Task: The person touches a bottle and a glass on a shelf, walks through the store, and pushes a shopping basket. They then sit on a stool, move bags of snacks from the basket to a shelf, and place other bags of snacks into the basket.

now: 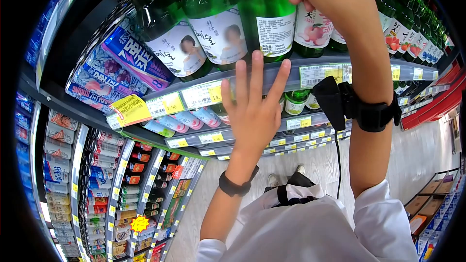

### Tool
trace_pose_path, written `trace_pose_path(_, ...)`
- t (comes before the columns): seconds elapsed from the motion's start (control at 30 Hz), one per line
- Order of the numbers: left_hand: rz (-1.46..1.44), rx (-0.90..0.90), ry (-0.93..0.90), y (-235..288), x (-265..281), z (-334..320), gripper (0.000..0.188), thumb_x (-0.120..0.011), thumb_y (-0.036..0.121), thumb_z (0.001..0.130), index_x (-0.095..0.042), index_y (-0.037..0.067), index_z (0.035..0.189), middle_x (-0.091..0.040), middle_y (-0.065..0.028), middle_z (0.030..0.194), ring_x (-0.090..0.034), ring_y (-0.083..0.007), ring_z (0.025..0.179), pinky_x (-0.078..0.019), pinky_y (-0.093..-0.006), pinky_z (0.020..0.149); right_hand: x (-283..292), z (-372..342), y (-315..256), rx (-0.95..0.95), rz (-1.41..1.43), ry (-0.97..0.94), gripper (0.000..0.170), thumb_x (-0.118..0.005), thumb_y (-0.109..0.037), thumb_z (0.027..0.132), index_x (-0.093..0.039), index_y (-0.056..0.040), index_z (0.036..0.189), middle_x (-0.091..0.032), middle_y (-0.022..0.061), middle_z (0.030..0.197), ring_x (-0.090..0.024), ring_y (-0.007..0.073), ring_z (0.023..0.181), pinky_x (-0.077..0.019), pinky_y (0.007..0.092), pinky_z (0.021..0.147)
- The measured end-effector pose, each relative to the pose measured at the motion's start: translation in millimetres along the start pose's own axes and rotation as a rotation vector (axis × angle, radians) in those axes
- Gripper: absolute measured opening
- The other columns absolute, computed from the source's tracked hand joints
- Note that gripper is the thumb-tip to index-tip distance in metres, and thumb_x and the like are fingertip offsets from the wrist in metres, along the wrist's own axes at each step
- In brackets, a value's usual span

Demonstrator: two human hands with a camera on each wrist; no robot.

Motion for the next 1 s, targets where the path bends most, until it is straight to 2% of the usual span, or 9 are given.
trace_pose_path(0.1,0.005,0.004,-0.008,0.1,-0.4,-0.2,0.074,-0.062,0.007,0.071,-0.052,0.033,0.140,-0.034,-0.0130,0.155,-0.026,-0.0332,0.145,-0.0087,-0.0475,0.116,0.7,-0.2,5.5,0.135,0.075,-0.029,0.042,-0.059,-0.016,0.094,-0.054,0.0147,0.121,-0.067,0.0220,0.109,-0.055,0.0123,0.044,-0.0451,0.0265,0.042)
trace_pose_path(0.23,-0.001,0.005,-0.009,0.1,-0.4,-0.4,0.074,-0.061,0.007,0.072,-0.052,0.033,0.140,-0.034,-0.0129,0.156,-0.026,-0.0331,0.145,-0.0086,-0.0477,0.116,1.5,-1.6,5.1,0.143,0.064,0.011,0.043,-0.059,-0.016,0.095,-0.053,0.0157,0.122,-0.067,0.0226,0.109,-0.054,0.0121,0.044,-0.0449,0.0264,0.042)
trace_pose_path(0.33,-0.001,0.005,-0.014,-0.1,-0.1,-0.4,0.074,-0.061,0.007,0.072,-0.052,0.033,0.140,-0.033,-0.0129,0.156,-0.025,-0.0331,0.145,-0.0086,-0.0478,0.116,-1.5,-3.7,0.8,0.103,0.060,-0.065,0.045,-0.059,-0.017,0.094,-0.051,0.0163,0.124,-0.067,0.0237,0.110,-0.055,0.0121,0.045,-0.0450,0.0262,0.042)
trace_pose_path(0.4,-0.002,0.006,-0.016,-0.1,-0.1,-0.1,0.074,-0.061,0.007,0.072,-0.052,0.033,0.140,-0.033,-0.0129,0.156,-0.025,-0.0331,0.145,-0.0086,-0.0478,0.116,-7.1,-6.5,-0.9,0.114,-0.209,0.129,0.047,-0.060,-0.018,0.094,-0.051,0.0164,0.125,-0.066,0.0247,0.110,-0.056,0.0125,0.045,-0.0457,0.0260,0.043)
trace_pose_path(0.43,-0.002,0.005,-0.015,-0.2,-0.3,-0.2,0.074,-0.061,0.007,0.072,-0.052,0.033,0.140,-0.033,-0.0129,0.156,-0.025,-0.0331,0.145,-0.0086,-0.0478,0.116,-2.6,-6.0,-1.4,0.115,-0.208,0.129,0.047,-0.060,-0.018,0.094,-0.051,0.0164,0.125,-0.066,0.0247,0.110,-0.056,0.0125,0.045,-0.0457,0.0260,0.043)
trace_pose_path(0.5,0.004,0.003,-0.013,-0.4,-0.8,-0.6,0.074,-0.061,0.007,0.072,-0.052,0.033,0.140,-0.033,-0.0129,0.156,-0.025,-0.0332,0.145,-0.0087,-0.0479,0.116,3.8,-4.2,-0.7,0.084,0.037,-0.042,0.048,-0.060,-0.018,0.094,-0.050,0.0168,0.125,-0.065,0.0263,0.112,-0.058,0.0131,0.046,-0.0464,0.0260,0.043)
trace_pose_path(0.6,0.003,0.004,-0.013,-0.1,0.1,-0.2,0.074,-0.061,0.007,0.072,-0.052,0.033,0.140,-0.033,-0.0128,0.156,-0.025,-0.0332,0.145,-0.0087,-0.0479,0.116,1.6,-4.8,2.2,0.120,0.011,0.028,0.048,-0.059,-0.018,0.094,-0.049,0.0175,0.126,-0.064,0.0278,0.114,-0.058,0.0135,0.046,-0.0466,0.0260,0.042)
trace_pose_path(0.93,0.009,-0.005,-0.007,0.3,0.2,-0.4,0.074,-0.061,0.007,0.072,-0.052,0.033,0.140,-0.032,-0.0131,0.156,-0.024,-0.0330,0.146,-0.0083,-0.0478,0.116,2.7,-3.2,1.7,0.094,0.026,-0.019,0.049,-0.059,-0.018,0.094,-0.049,0.0180,0.126,-0.063,0.0293,0.115,-0.059,0.0141,0.047,-0.0471,0.0262,0.042)
trace_pose_path(1.0,0.014,0.015,-0.011,0.0,0.4,-0.6,0.085,-0.066,0.010,0.068,-0.044,0.037,0.146,-0.032,-0.0091,0.157,-0.029,-0.0304,0.144,-0.0155,-0.0497,0.113,2.8,-2.7,1.8,0.108,0.016,-0.024,0.049,-0.060,-0.018,0.094,-0.049,0.0180,0.126,-0.064,0.0291,0.114,-0.059,0.0143,0.047,-0.0476,0.0263,0.042)
Point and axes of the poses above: each hand's wrist, its own z-axis towards the middle knuckle, its own x-axis out of the back of the hand, y = z × x, the point moved 4 cm from there along z, towards the middle knuckle
